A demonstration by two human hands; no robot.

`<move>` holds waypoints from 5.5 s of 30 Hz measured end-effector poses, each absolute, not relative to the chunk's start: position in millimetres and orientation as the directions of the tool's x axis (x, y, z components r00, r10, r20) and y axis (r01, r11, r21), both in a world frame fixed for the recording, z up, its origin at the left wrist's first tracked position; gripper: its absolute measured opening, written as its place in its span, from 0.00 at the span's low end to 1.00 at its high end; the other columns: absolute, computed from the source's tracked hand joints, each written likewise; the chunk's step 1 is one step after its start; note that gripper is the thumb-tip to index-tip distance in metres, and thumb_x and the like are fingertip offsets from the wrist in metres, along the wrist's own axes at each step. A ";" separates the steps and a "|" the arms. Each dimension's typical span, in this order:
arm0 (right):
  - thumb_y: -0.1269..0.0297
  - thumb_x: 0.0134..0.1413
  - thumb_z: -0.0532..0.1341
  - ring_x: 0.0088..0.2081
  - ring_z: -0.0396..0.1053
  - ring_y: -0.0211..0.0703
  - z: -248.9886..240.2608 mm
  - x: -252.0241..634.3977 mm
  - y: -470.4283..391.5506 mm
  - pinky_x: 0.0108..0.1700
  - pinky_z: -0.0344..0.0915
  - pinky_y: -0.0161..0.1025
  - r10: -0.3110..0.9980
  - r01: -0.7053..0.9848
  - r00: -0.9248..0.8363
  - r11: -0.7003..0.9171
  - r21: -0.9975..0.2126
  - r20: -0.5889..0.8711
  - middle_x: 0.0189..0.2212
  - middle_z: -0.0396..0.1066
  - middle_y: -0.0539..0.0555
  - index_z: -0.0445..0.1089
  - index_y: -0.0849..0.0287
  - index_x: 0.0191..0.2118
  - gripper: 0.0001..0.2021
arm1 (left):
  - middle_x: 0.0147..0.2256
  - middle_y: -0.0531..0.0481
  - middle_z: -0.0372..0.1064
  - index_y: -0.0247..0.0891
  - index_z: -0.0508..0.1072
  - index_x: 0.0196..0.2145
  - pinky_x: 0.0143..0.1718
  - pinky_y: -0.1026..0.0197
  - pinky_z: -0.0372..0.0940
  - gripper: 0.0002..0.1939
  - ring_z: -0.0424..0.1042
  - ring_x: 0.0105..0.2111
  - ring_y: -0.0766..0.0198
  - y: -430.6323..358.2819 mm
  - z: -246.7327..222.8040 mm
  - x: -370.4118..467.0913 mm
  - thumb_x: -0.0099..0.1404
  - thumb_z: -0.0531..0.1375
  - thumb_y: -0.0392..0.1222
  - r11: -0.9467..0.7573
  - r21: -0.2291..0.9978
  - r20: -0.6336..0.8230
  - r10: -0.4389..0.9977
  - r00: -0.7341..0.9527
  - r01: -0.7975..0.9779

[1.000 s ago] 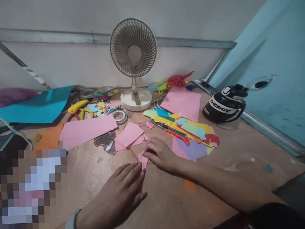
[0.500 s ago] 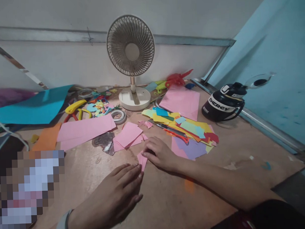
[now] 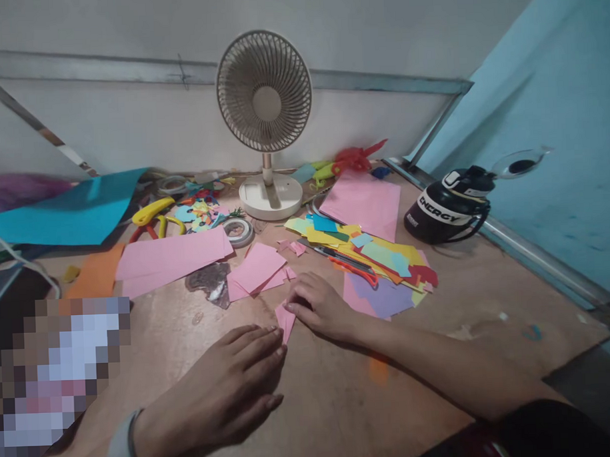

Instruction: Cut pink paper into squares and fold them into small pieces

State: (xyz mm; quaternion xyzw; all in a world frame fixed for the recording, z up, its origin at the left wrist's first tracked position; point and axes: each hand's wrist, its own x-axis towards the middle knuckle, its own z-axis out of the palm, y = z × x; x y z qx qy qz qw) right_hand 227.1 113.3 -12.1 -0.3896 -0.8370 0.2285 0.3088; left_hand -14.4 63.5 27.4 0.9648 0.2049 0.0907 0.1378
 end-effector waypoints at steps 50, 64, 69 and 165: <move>0.70 0.66 0.51 0.38 0.62 0.48 -13.4 221.6 106.7 0.42 0.63 0.45 0.741 0.570 -0.559 0.670 -0.476 0.372 0.35 0.66 0.57 0.60 0.57 0.34 0.07 | 0.61 0.33 0.61 0.33 0.51 0.68 0.60 0.40 0.60 0.37 0.61 0.61 0.41 66.3 8.2 -5.9 0.72 0.54 0.59 -0.889 0.225 0.218 0.446 0.868 0.400; 0.75 0.59 0.59 0.39 0.63 0.47 -16.2 222.1 111.9 0.43 0.61 0.44 0.822 0.589 -0.460 0.565 -0.577 0.335 0.35 0.68 0.55 0.62 0.57 0.33 0.07 | 0.64 0.34 0.59 0.30 0.56 0.66 0.59 0.40 0.62 0.35 0.62 0.61 0.41 64.7 8.3 -4.6 0.73 0.52 0.59 -0.893 0.168 0.134 0.439 0.888 0.417; 0.75 0.57 0.60 0.37 0.66 0.43 -7.2 231.0 118.4 0.39 0.63 0.39 0.881 0.537 -0.392 0.454 -0.711 0.266 0.34 0.67 0.52 0.66 0.58 0.36 0.05 | 0.65 0.36 0.57 0.33 0.54 0.68 0.60 0.40 0.61 0.35 0.60 0.63 0.41 64.0 6.9 -5.4 0.73 0.52 0.59 -0.885 0.172 0.118 0.455 0.883 0.433; 0.66 0.66 0.58 0.39 0.71 0.42 13.4 224.8 88.8 0.43 0.63 0.42 0.421 0.338 -0.581 0.903 -0.264 0.696 0.39 0.75 0.53 0.67 0.54 0.48 0.06 | 0.30 0.51 0.71 0.41 0.73 0.44 0.29 0.64 0.64 0.08 0.71 0.29 0.64 80.3 10.4 -12.2 0.74 0.54 0.37 -0.805 0.432 0.548 0.592 0.590 0.406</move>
